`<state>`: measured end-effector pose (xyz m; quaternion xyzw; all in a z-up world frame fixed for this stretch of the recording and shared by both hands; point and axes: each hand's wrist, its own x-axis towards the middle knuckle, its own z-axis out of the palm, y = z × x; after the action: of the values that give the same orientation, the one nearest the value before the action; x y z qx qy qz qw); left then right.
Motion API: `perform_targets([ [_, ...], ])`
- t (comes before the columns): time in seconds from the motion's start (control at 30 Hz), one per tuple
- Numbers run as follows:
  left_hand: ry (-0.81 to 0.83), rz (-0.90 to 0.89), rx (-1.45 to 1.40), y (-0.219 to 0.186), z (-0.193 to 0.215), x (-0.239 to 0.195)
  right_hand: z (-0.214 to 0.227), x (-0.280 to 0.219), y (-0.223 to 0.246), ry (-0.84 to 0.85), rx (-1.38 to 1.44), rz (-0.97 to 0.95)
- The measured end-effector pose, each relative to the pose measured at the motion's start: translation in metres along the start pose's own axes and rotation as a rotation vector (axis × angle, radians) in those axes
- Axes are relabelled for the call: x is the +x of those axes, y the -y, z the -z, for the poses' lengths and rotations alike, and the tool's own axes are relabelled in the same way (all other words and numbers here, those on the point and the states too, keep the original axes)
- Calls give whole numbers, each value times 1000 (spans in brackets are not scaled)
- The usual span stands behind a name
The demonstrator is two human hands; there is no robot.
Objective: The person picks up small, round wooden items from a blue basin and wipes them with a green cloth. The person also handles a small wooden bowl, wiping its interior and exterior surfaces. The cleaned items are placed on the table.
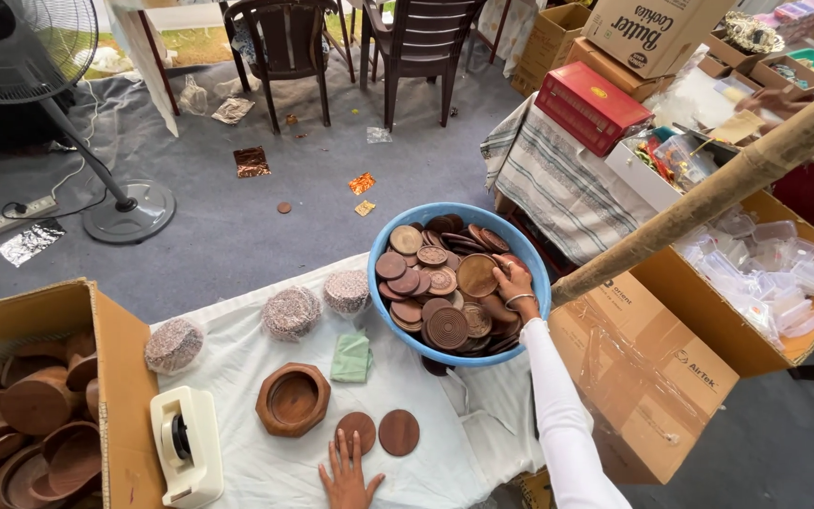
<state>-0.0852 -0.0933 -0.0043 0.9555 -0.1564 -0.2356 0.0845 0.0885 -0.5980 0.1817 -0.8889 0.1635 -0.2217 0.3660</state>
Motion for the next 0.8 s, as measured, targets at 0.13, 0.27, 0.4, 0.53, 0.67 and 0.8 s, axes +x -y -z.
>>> perform_targets([
  [0.13, 49, -3, 16, -1, 0, 1, -8, 4, -27, 97, 279, -55],
  [0.27, -17, -4, -16, 0, 2, -1, -17, 4, -38, 106, 259, 66],
  [0.4, -117, -25, -49, -3, 10, -13, -26, 3, -38, 35, -180, 48],
  [0.53, -172, -11, -59, -8, 23, -26, -39, -25, 49, -85, -187, 88],
  [0.67, -284, -49, -131, -6, 17, -27, -133, -72, 102, -14, 247, 37],
  [0.8, -354, -101, -148, -2, 10, -23, -279, -145, 113, 595, 425, -139],
])
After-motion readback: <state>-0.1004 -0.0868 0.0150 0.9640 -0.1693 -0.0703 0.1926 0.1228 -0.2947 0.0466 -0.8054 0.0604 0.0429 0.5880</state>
